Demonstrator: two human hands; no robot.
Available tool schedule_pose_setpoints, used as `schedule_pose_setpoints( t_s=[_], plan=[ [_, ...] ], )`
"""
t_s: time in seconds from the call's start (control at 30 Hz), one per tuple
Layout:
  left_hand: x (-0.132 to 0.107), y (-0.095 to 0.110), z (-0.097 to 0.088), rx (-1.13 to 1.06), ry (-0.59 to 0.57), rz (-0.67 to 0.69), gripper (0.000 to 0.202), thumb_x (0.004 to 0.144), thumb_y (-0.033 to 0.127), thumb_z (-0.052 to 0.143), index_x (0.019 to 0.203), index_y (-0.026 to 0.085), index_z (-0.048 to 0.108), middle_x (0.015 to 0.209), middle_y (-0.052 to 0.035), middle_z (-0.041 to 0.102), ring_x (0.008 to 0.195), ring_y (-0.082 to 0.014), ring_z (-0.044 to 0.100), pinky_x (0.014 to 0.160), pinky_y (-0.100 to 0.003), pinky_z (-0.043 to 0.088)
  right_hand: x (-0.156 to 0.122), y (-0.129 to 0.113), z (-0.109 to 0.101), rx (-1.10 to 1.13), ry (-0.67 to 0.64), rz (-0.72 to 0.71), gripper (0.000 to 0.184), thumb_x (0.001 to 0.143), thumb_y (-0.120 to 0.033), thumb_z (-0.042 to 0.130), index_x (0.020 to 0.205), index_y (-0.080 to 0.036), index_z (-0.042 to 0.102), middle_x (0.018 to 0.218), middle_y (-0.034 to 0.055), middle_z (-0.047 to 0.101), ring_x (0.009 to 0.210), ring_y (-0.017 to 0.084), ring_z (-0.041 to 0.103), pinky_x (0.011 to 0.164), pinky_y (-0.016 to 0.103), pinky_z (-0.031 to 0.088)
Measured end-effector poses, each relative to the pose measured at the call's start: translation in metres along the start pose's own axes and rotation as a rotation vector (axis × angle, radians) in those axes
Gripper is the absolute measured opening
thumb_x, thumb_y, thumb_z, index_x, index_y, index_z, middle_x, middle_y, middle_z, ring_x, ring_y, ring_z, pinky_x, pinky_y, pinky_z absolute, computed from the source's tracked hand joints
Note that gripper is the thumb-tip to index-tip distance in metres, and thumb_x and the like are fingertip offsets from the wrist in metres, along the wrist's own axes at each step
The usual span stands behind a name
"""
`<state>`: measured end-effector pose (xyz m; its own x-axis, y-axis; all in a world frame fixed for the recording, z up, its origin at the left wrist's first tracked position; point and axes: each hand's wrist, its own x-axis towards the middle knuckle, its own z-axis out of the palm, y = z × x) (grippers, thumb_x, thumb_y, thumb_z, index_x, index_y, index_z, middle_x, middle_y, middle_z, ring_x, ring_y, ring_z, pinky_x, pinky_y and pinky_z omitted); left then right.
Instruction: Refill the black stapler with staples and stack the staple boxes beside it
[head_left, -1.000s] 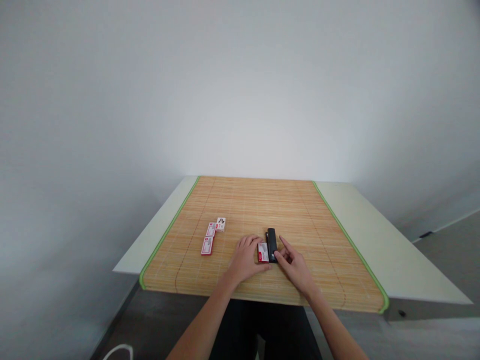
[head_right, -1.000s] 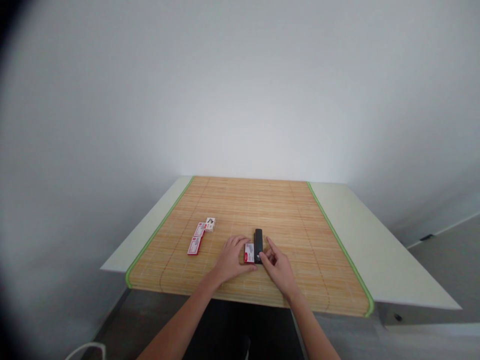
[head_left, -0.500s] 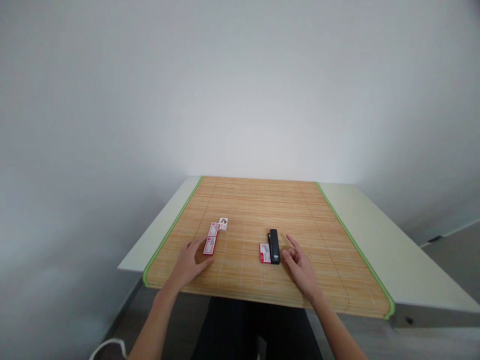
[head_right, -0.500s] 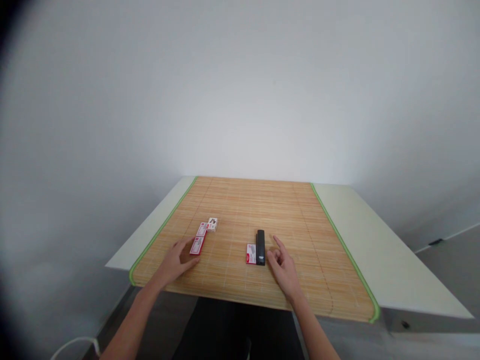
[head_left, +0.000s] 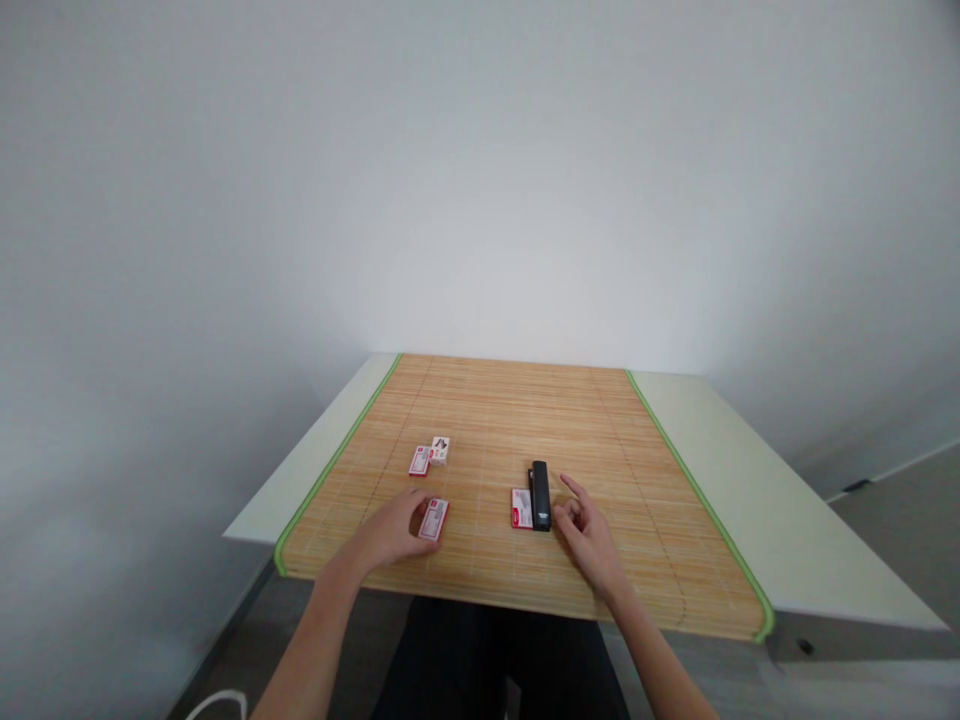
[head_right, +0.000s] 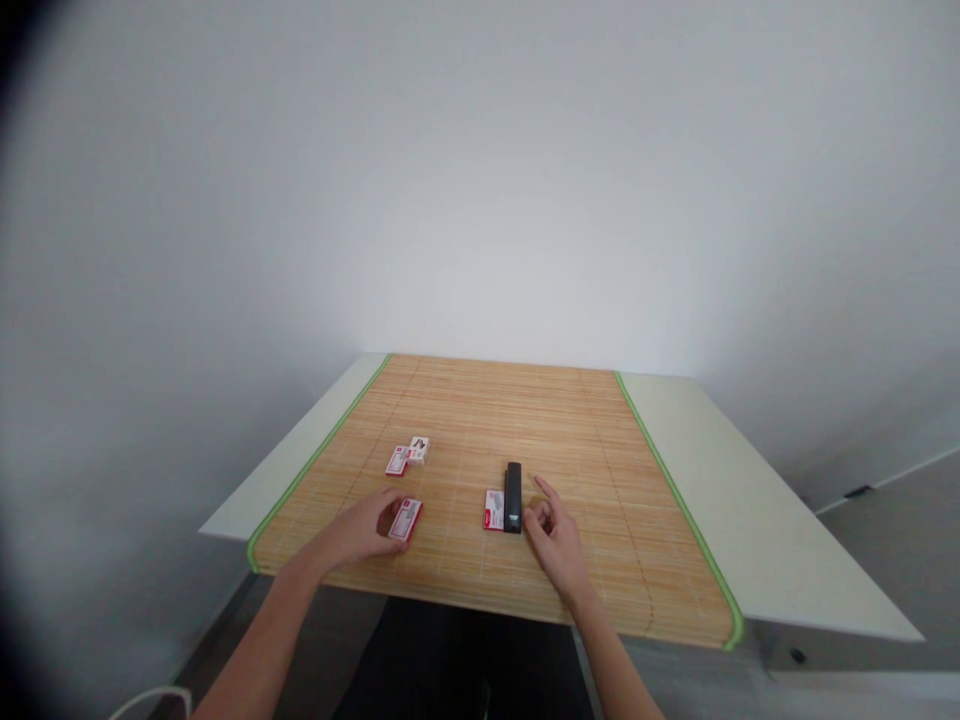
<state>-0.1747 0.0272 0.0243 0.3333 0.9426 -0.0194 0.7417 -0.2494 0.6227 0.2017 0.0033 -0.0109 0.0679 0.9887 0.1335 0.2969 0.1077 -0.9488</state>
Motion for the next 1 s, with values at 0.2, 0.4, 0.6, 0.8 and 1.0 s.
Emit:
schedule_pose_setpoints(
  t_s=[0.2,0.4,0.6,0.8,1.0],
  plan=[
    [0.034,0.075,0.044,-0.079,0.211,0.159,0.064,0.069,0.041,0.085,0.128,0.029,0.062,0.127,-0.0070,0.064,0.117,-0.0301,0.062,0.102,-0.043,0.049,0.000,0.002,0.002,-0.092,-0.033,-0.038,0.064,0.095,-0.051,0.057,0.151,-0.021,0.047,0.070,-0.0037,0.053,0.064,0.017,0.051,0.065,0.030,0.044],
    [0.062,0.110,0.074,-0.065,0.153,0.226,0.056,0.067,0.038,0.088,0.116,0.027,0.066,0.116,-0.0068,0.066,0.111,-0.0308,0.061,0.096,-0.042,0.048,0.000,0.003,0.002,-0.098,-0.044,-0.044,0.062,0.096,-0.050,0.055,0.150,-0.019,0.048,0.071,-0.0035,0.052,0.065,0.017,0.051,0.064,0.030,0.044],
    [0.070,0.095,0.083,-0.088,0.112,0.255,0.066,0.065,0.050,0.090,0.122,0.029,0.065,0.120,-0.0048,0.065,0.114,-0.0301,0.057,0.099,-0.043,0.045,0.002,0.005,0.003,-0.113,-0.097,-0.055,0.065,0.093,-0.052,0.058,0.148,-0.019,0.050,0.071,-0.0016,0.059,0.063,0.017,0.054,0.061,0.029,0.044],
    [0.075,0.094,0.098,-0.114,0.133,0.262,0.069,0.062,0.053,0.091,0.121,0.028,0.065,0.119,-0.0044,0.066,0.114,-0.0302,0.056,0.099,-0.043,0.043,0.002,0.005,0.002,-0.116,-0.131,-0.060,0.061,0.094,-0.050,0.059,0.146,-0.020,0.052,0.073,-0.0013,0.061,0.063,0.017,0.055,0.060,0.029,0.043],
    [0.078,0.094,0.101,-0.109,0.129,0.284,0.066,0.062,0.051,0.090,0.119,0.028,0.065,0.117,-0.0062,0.065,0.113,-0.0313,0.057,0.099,-0.044,0.042,0.002,0.003,0.002,-0.130,-0.136,-0.051,0.059,0.094,-0.048,0.059,0.145,-0.020,0.053,0.072,-0.0018,0.061,0.063,0.016,0.055,0.060,0.028,0.044]
  ],
)
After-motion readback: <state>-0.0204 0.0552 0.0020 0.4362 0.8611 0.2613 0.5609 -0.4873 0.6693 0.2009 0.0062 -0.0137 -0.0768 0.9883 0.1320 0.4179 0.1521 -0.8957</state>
